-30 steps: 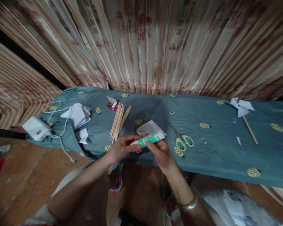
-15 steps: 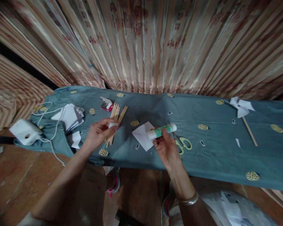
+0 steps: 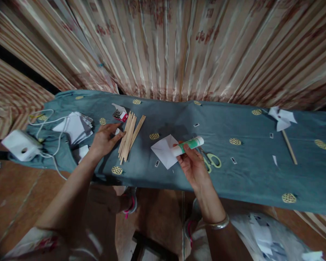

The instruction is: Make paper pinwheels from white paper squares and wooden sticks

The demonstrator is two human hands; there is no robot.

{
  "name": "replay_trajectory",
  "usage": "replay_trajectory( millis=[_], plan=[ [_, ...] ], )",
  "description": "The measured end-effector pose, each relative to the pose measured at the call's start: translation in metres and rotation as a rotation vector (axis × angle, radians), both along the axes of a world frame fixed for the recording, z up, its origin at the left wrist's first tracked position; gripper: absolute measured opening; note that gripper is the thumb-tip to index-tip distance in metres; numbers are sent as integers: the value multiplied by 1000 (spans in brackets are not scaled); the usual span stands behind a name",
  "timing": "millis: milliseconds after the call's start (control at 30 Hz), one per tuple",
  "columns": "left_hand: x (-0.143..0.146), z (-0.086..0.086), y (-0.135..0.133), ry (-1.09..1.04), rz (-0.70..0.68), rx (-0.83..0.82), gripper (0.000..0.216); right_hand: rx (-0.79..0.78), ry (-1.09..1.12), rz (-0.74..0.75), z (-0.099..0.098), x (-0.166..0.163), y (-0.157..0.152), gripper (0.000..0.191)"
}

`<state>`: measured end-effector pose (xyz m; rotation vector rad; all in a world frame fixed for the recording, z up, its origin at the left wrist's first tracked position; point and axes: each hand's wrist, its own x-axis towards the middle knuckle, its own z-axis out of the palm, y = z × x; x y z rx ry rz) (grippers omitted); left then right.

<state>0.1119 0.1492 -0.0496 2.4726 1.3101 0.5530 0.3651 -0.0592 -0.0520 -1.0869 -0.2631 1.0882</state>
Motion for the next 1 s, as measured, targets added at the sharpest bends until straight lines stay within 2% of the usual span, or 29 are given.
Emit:
replay_trajectory(
  millis=[100,167,300,333,400,600,1000],
  plan=[
    [8,10,-13,-72,19,109,44,-27,-95,-17,5,3,-2,22],
    [20,17,-33,-138,-38,162,40,-41,-170,-41,7,4,-1,25],
    [53,14,-88,-149,-516,61,34,-70,-361,-55,7,3,2,28],
    [60,9,-99,-110,-599,20,35,-84,-421,-59,6,2,2,28],
    [71,-1,-114,-60,-678,-23,42,-120,-541,-52,4,1,4,26],
    [79,-22,-119,43,-692,-8,58,-192,-765,8,2,-3,9,32],
    [80,-26,-122,70,-667,38,60,-345,-1196,126,-5,-4,8,39]
  ],
)
